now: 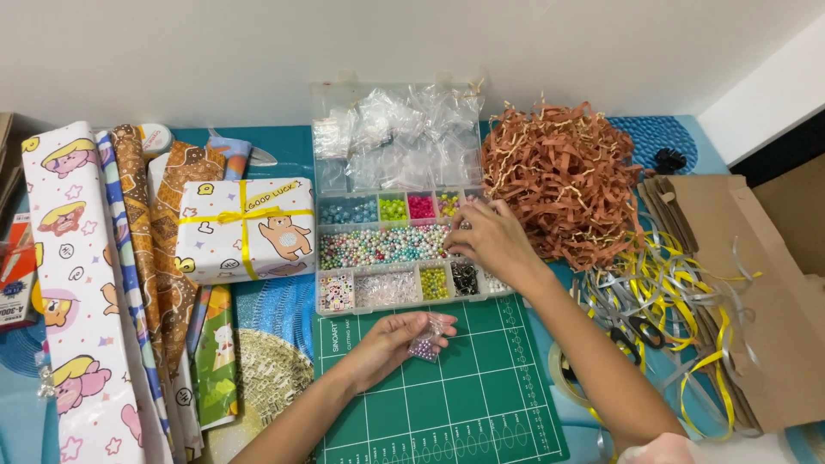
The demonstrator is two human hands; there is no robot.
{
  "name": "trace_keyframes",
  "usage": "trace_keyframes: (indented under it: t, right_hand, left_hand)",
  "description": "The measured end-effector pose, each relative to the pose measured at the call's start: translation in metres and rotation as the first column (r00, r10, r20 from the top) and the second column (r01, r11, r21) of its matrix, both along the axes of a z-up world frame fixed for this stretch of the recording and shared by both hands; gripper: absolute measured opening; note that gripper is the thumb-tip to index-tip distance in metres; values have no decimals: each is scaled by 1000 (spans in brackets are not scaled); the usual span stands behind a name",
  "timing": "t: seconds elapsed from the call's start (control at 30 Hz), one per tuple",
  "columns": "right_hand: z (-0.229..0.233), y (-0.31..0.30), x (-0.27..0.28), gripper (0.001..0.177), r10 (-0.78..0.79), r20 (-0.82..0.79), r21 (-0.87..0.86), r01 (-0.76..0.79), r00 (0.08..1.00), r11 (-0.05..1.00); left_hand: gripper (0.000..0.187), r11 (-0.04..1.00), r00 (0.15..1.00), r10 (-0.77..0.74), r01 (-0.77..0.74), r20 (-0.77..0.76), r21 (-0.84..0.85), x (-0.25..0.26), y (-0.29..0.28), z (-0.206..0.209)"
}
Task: The person is carefully selecting small beads from a multi-compartment storage box and placing them into a small, clear plastic bag on a green cutting mat.
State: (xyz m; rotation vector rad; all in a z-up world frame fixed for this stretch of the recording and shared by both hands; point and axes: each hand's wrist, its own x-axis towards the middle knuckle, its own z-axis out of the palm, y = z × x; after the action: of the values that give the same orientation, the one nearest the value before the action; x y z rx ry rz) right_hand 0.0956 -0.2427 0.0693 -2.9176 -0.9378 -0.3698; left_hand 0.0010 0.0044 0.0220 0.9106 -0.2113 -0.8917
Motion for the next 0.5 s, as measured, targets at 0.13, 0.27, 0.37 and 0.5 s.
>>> trace_keyframes:
  t: [0.13, 0.27, 0.37, 0.5]
  right_hand:
    - [6, 2, -7, 15, -11, -19, 23, 11, 1000, 1000]
    - [12, 7, -38, 17, -88, -54, 195, 97, 995, 976]
    - [14, 16, -74, 20, -56, -217, 346, 131, 975, 929]
    - [15, 26, -102, 14, 177, -286, 553, 12, 942, 833]
  left_hand:
    - [44, 1000, 1000, -6, 6, 8, 1, 0, 0, -1]
    - [41, 1000, 1000, 13, -13, -9, -9, 0, -1, -2]
    - [41, 1000, 1000, 12, -12, -27, -11, 0, 0, -2]
    - [36, 999, 1000, 0, 0, -7, -32, 1, 0, -15]
